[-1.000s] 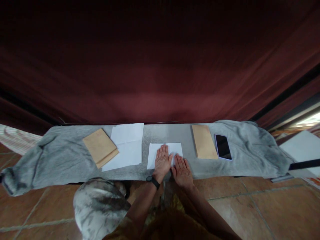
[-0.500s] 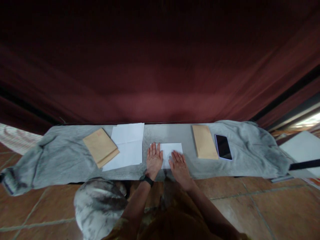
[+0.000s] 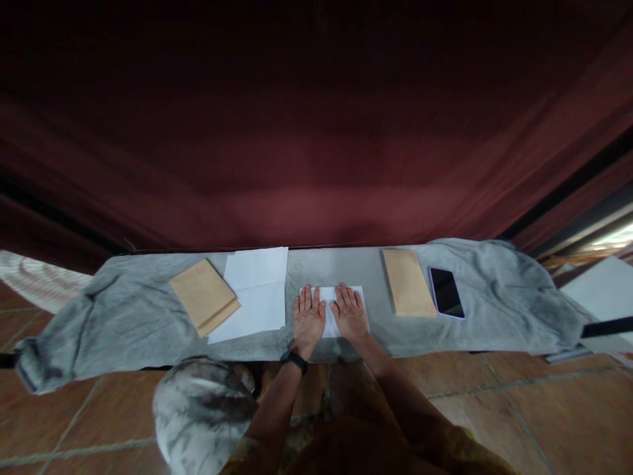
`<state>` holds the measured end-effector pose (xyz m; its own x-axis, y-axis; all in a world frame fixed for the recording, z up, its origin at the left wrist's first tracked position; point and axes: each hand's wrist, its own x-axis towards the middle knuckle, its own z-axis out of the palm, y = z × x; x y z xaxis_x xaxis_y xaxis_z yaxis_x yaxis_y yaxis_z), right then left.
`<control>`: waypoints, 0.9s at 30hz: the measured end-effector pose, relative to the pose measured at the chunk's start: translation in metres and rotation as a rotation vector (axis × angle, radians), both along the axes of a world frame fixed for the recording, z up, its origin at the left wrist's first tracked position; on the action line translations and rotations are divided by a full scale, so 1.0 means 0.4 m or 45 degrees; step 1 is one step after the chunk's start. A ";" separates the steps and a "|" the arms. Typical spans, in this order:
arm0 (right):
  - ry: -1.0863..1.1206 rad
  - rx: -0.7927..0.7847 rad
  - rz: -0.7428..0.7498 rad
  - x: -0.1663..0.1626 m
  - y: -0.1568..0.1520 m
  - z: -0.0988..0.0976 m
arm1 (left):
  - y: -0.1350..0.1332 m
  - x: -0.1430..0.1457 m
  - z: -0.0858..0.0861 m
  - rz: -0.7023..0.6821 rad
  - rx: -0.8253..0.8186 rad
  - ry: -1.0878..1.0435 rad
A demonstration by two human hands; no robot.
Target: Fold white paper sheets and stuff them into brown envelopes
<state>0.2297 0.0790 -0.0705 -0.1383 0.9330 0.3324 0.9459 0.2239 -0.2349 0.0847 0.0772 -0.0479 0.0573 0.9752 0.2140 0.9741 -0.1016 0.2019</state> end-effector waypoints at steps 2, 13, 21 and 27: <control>-0.009 -0.010 -0.047 0.016 -0.003 -0.002 | 0.001 0.001 -0.005 -0.001 0.015 -0.018; -0.040 0.089 -0.237 0.092 -0.046 -0.009 | 0.005 0.002 -0.016 0.034 0.036 -0.016; 0.019 0.114 -0.221 0.104 -0.127 0.015 | 0.002 -0.003 -0.002 0.016 0.039 -0.041; 0.018 0.060 0.170 0.022 -0.217 0.033 | -0.007 -0.021 0.024 -0.047 0.034 -0.137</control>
